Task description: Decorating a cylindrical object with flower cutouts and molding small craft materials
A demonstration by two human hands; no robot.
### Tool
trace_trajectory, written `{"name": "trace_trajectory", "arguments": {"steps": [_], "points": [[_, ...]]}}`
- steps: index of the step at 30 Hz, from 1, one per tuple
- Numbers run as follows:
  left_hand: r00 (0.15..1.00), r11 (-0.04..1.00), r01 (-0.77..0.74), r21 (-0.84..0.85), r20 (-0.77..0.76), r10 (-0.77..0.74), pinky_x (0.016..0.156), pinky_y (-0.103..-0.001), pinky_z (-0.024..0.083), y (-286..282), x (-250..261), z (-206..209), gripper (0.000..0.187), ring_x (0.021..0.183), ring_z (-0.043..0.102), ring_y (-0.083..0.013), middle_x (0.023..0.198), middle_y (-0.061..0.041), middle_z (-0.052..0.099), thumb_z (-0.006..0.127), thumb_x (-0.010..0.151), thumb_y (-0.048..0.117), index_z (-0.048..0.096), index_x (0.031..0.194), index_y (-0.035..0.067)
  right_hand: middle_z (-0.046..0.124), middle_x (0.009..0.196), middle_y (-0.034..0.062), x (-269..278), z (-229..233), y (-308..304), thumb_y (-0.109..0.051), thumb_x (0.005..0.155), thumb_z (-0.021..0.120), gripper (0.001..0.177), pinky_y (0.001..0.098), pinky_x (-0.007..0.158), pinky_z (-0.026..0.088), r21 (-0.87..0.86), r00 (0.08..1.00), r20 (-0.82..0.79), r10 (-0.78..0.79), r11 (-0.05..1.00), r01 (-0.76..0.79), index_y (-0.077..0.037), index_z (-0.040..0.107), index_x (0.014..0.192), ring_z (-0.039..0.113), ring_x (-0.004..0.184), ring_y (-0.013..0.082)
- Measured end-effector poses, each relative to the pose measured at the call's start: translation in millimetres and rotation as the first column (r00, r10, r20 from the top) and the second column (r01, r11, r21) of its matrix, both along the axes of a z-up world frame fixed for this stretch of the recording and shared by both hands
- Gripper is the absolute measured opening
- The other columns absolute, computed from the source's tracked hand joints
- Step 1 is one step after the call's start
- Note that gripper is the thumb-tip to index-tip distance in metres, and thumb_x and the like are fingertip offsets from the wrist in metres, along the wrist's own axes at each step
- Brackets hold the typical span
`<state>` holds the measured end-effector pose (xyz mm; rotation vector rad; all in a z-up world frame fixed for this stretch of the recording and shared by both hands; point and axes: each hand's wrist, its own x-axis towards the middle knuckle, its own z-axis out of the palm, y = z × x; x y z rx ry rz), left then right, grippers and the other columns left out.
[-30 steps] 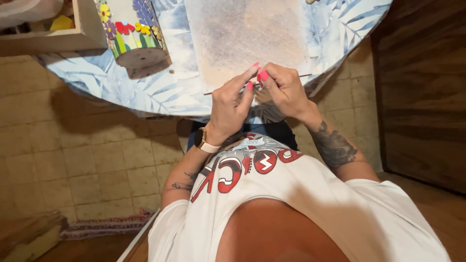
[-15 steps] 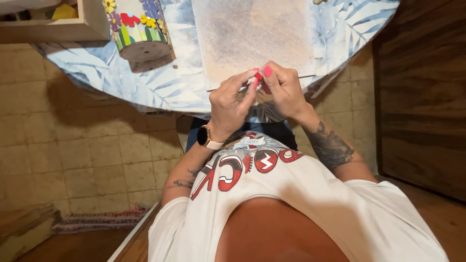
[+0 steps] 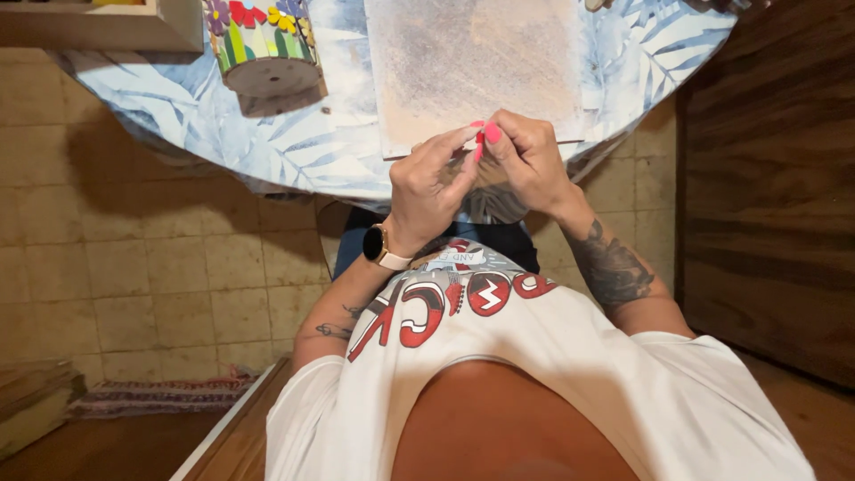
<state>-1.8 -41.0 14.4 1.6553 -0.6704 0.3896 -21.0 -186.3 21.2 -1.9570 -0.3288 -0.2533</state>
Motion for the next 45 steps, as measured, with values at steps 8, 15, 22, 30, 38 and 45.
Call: {"name": "trace_trajectory", "arguments": {"steps": [8,15,22,30,38,45], "points": [[0.958,0.774,-0.114,0.623,0.276,-0.081,0.097,-0.048,0.029,2.1,-24.0,-32.4,0.058,0.109,0.043,-0.0306,0.115,-0.011,0.048,0.064,0.075,0.036,0.041,0.119,0.005,0.041,0.068,0.0099,40.8,-9.1,-48.8,-0.007,0.086,0.042,0.013,0.0329,0.048,0.036,-0.718,0.941,0.089,0.327,0.676,-0.167,-0.001,0.042,0.075,0.042,0.056,0.0239],[0.941,0.458,-0.272,0.846,0.333,-0.055,0.094,-0.060,0.022,-7.9,-29.3,-45.5,0.072,0.117,0.037,-0.0304,0.124,-0.006,0.043,0.053,0.075,0.058,0.037,0.127,0.010,0.049,0.068,0.0081,58.2,-4.9,-47.6,-0.030,0.093,0.035,0.031,0.0341,0.045,0.044,-0.955,0.882,-0.164,0.442,0.152,-0.254,-0.006,0.046,0.078,0.054,0.055,0.0236],[0.938,0.465,-0.277,0.841,0.341,-0.059,0.091,-0.056,0.027,-6.7,-26.2,-46.8,0.068,0.097,0.044,-0.0254,0.112,-0.003,0.046,0.057,0.070,0.057,0.045,0.121,0.013,0.045,0.071,0.0037,110.1,-26.4,15.2,-0.022,0.087,0.044,0.016,0.0301,0.042,0.040,-0.930,0.666,0.084,0.741,0.299,-0.215,-0.011,0.049,0.077,0.042,0.055,0.0185],[0.916,0.446,-0.312,0.839,0.390,-0.093,0.088,-0.062,0.028,-3.7,-22.1,-41.7,0.083,0.114,0.039,-0.0300,0.121,-0.005,0.042,0.063,0.066,0.061,0.039,0.127,0.008,0.051,0.072,0.0035,46.5,-6.1,-101.3,-0.016,0.086,0.045,0.013,0.0271,0.058,0.045,-0.954,0.764,-0.155,0.626,0.105,-0.279,-0.008,0.050,0.077,0.047,0.055,0.0158],[0.921,0.476,-0.288,0.831,0.376,-0.099,0.087,-0.060,0.028,-6.2,-23.6,-45.9,0.076,0.103,0.044,-0.0275,0.112,-0.006,0.046,0.063,0.065,0.057,0.045,0.122,0.008,0.045,0.072,0.0020,114.0,-33.3,11.7,-0.021,0.079,0.048,0.011,0.0279,0.046,0.038,-0.961,0.626,0.070,0.777,0.221,-0.167,-0.012,0.050,0.074,0.043,0.058,0.0169],[0.919,0.450,-0.301,0.841,0.382,-0.100,0.087,-0.062,0.028,-3.6,-21.7,-44.0,0.082,0.114,0.038,-0.0317,0.121,-0.006,0.044,0.060,0.069,0.063,0.040,0.126,0.008,0.049,0.108,0.0045,43.3,-21.1,-157.6,-0.032,0.079,0.042,0.040,0.0222,0.070,0.049,-0.916,0.696,-0.387,0.605,-0.338,-0.216,-0.012,0.043,0.113,0.052,0.080,0.0115]]}}
